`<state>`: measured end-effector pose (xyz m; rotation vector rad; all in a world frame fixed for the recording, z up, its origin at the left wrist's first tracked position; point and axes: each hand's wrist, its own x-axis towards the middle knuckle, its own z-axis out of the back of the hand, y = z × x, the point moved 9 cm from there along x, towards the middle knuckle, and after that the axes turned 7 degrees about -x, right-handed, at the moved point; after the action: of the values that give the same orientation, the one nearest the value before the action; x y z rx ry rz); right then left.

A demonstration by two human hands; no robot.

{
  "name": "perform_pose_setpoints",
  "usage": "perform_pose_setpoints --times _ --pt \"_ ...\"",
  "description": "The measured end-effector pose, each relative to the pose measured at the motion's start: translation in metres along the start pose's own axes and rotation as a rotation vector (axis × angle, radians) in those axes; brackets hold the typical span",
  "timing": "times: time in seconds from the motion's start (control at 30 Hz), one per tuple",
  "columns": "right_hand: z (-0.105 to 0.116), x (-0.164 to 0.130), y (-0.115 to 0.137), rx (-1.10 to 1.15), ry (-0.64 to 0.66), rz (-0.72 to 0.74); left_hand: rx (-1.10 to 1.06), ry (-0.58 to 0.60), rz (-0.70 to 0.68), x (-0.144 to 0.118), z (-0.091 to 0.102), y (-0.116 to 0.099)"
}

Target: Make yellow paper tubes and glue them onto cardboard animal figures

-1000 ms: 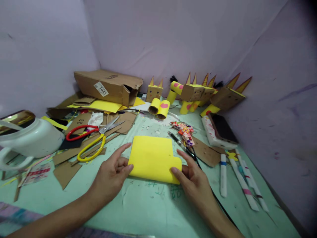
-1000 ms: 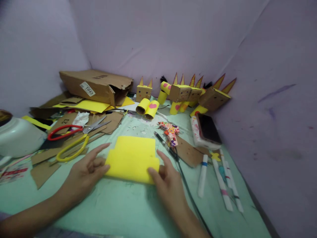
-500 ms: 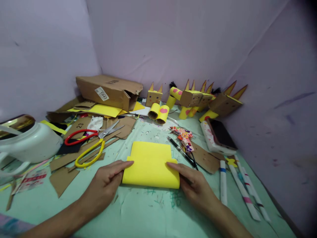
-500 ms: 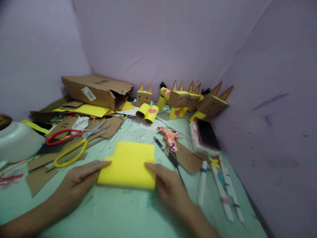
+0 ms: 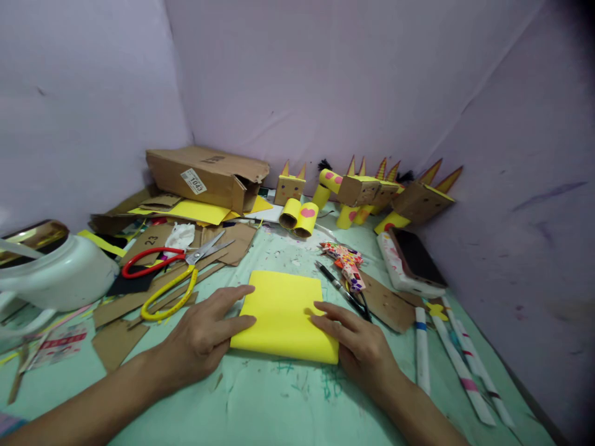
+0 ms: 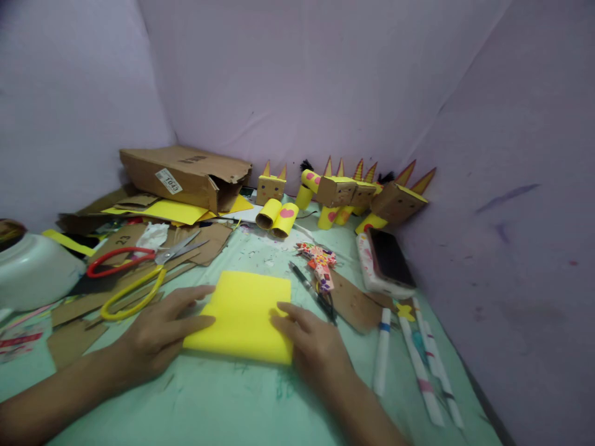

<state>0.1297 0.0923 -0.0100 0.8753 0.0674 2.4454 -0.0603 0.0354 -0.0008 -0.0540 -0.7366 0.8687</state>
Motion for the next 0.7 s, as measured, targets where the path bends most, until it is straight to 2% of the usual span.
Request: perform_pose_setpoints --times 0.17,0.27,0.33,0.43,0.57,0.63,0.7 --pt "-0.002 -0.001 -0.013 0.185 -0.031 -0.099 -0.128 -0.068 -0.007 0.005 0.003 -0.001" --pt "-0.014 -0.003 -0.029 0.310 0.001 -0.271 -0.221 -0.131 0.111 0.009 0.007 0.011" --pt "-0.026 -0.007 -0.045 0.395 0.058 -0.467 -0.310 -0.109 0.280 0.012 0.002 0.025" --pt "-0.044 -0.011 -0.060 0.545 0.156 -0.703 -0.450 -0.020 0.618 0.012 -0.013 0.051" --pt "-0.058 -0.005 -0.069 0.651 0.243 -0.829 -0.618 -0.019 1.050 0.006 -0.029 0.077" --pt "-0.062 -0.002 -0.075 0.637 0.264 -0.860 -0.633 -0.017 1.187 0.005 -0.033 0.085" --pt "-0.065 0.000 -0.082 0.591 0.270 -0.878 -0.616 0.011 1.254 0.006 -0.036 0.092"
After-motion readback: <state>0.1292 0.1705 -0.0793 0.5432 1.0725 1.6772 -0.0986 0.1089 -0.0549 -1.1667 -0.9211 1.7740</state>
